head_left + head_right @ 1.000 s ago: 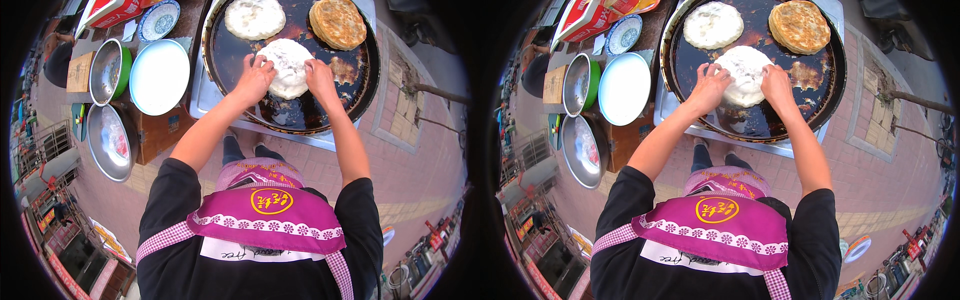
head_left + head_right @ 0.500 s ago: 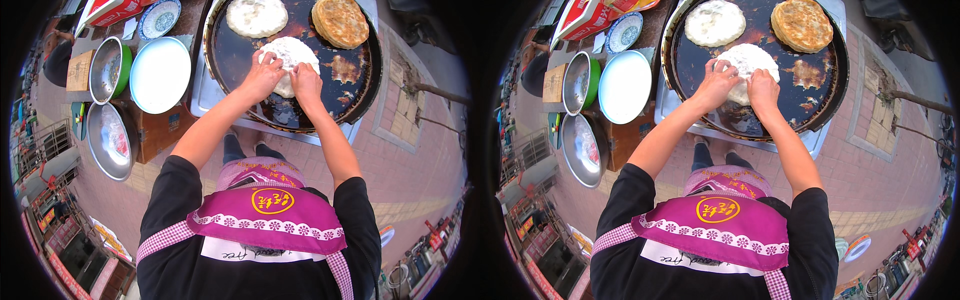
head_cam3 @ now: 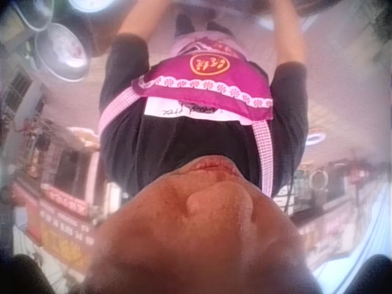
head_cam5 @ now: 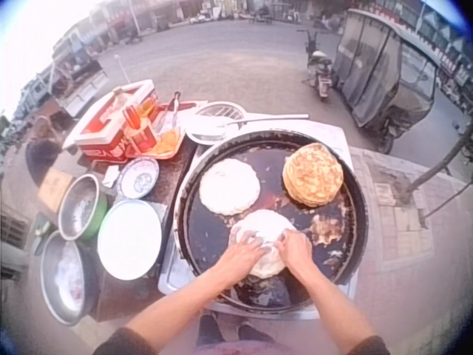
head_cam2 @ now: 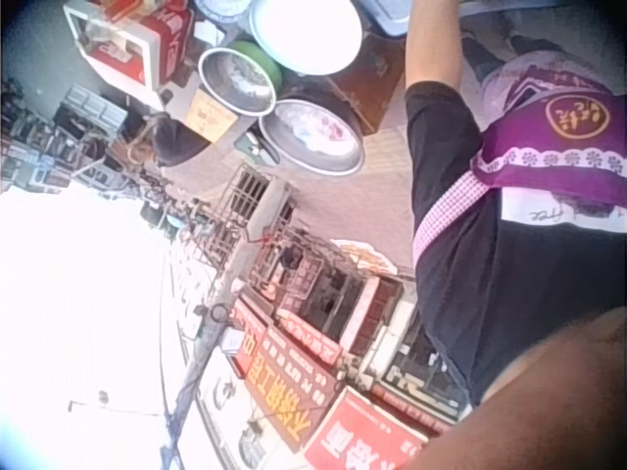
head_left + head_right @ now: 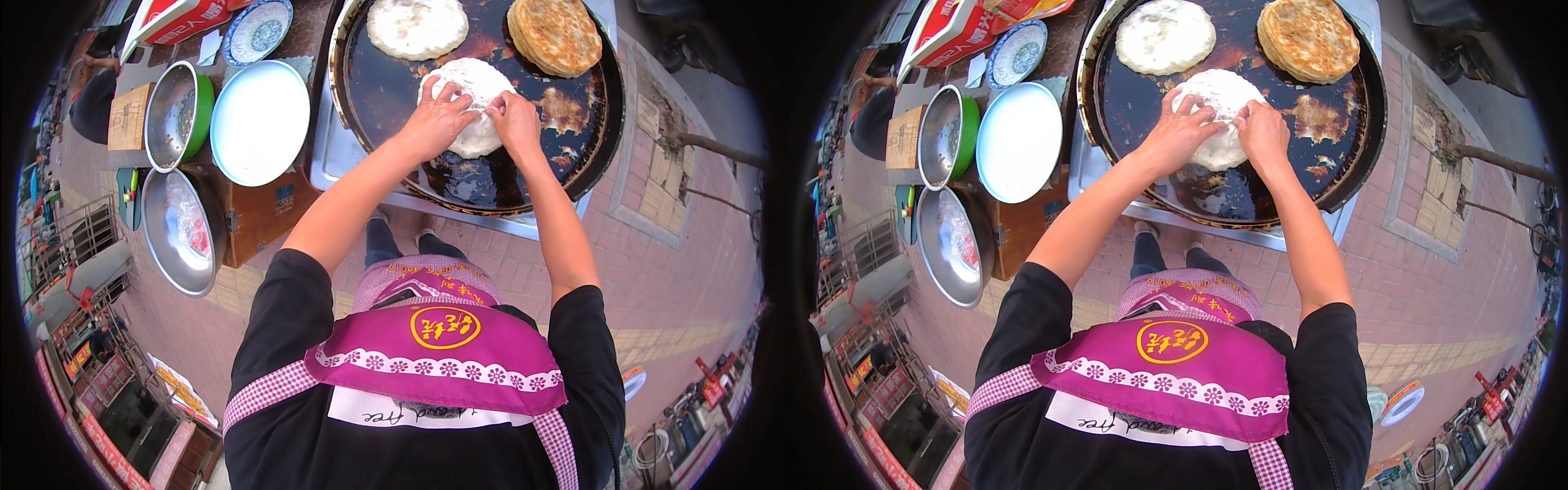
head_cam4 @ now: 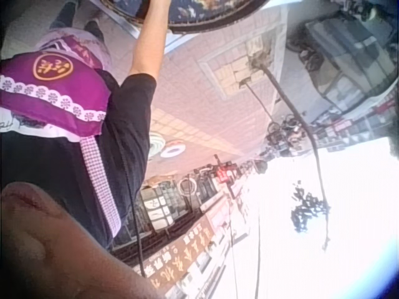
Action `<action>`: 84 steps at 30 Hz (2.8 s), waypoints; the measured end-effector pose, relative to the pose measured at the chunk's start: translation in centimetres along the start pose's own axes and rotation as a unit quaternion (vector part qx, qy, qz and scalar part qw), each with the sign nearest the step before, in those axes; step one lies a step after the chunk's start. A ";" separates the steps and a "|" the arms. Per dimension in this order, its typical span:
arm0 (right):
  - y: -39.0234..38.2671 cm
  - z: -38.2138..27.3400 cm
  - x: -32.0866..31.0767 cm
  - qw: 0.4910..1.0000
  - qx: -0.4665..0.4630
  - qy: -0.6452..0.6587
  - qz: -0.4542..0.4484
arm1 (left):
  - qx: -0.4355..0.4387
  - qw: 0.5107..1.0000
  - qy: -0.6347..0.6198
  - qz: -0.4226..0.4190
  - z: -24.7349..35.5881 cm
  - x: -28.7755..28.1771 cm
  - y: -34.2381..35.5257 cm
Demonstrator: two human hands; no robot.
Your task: The person shapes dough into round patties, places them on a hot griddle, and flips them as they cook. They then place a cooked patty into a paper bag.
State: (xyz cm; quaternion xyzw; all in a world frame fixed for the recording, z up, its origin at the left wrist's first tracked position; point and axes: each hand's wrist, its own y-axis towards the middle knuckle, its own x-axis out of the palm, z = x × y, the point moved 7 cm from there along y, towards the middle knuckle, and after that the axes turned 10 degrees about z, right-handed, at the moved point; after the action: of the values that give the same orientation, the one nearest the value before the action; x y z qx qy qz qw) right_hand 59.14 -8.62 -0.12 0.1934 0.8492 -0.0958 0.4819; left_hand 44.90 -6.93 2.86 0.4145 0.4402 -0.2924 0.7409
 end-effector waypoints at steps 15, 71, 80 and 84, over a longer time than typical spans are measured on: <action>-0.1 0.9 1.1 0.989 0.063 0.115 -0.073 | -0.143 0.988 -0.017 0.056 -2.4 -2.8 -1.3; -4.8 -4.1 -3.5 0.911 -0.402 -0.076 -0.052 | -0.028 0.998 0.000 -0.058 0.2 -1.6 -6.1; -5.7 -3.9 -2.0 0.926 -0.365 -0.021 -0.099 | -0.016 0.995 0.009 -0.094 2.7 -0.7 -5.5; -5.2 -4.7 -2.4 0.932 -0.361 -0.004 -0.015 | -0.028 0.996 -0.002 -0.089 3.0 -1.0 -5.7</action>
State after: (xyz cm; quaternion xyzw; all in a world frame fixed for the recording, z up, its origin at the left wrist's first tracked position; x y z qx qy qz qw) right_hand 54.34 -12.22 4.24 -0.0070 0.8273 0.2090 0.5214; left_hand 41.14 -12.21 2.48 0.3518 0.4815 -0.3455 0.7246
